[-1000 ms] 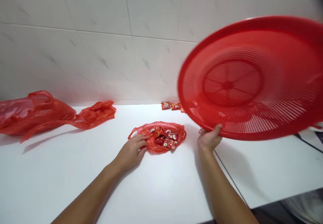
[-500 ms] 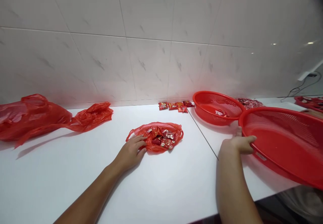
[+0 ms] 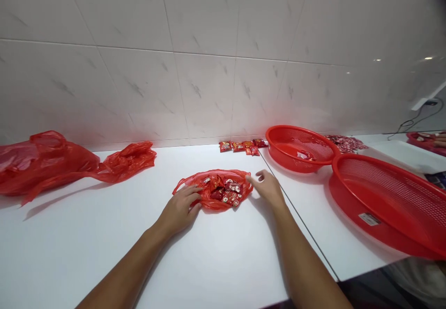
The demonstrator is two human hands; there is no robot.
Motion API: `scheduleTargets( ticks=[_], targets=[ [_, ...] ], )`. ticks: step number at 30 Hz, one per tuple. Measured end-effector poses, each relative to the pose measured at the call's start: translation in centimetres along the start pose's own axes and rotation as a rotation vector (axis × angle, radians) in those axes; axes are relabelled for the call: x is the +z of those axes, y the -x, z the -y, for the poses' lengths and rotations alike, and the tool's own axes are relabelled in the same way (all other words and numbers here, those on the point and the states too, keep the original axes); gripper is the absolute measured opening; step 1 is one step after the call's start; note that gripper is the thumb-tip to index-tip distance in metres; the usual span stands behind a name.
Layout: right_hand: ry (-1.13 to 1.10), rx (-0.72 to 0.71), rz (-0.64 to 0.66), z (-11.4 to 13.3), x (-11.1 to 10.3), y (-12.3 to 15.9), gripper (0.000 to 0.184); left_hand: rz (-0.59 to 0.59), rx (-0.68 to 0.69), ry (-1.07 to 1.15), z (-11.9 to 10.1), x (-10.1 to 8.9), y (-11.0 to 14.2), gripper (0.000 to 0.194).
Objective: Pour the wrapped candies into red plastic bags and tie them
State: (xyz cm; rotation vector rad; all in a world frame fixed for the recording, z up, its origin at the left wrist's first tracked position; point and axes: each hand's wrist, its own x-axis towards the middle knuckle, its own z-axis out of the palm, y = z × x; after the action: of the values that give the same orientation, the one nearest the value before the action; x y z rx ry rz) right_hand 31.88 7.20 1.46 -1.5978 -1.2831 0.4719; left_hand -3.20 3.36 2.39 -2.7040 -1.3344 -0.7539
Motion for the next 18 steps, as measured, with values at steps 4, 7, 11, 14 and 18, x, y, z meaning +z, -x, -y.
scheduleTargets(
  ticks=[4,7,11,14,18],
  targets=[
    [-0.091,-0.095,0.112,0.4,1.1,0.7,0.025,-0.032,0.043,-0.115,0.7,-0.7,0.3,0.028],
    [-0.213,-0.114,0.137,0.5,-0.3,0.0,0.030,-0.079,0.038,-0.239,1.4,-1.1,0.6,0.030],
    [-0.541,-0.124,0.293,3.7,-2.3,-1.1,0.037,-0.196,0.057,-0.300,1.9,-2.5,0.4,0.036],
    [-0.844,-0.154,0.407,8.6,-3.8,-1.5,0.037,-0.380,0.035,-0.297,1.1,-5.1,-0.8,0.035],
    [-0.847,-0.165,0.407,14.4,-6.2,-1.7,0.030,-0.593,-0.187,-0.389,-1.1,-9.5,-3.3,0.027]
  ],
)
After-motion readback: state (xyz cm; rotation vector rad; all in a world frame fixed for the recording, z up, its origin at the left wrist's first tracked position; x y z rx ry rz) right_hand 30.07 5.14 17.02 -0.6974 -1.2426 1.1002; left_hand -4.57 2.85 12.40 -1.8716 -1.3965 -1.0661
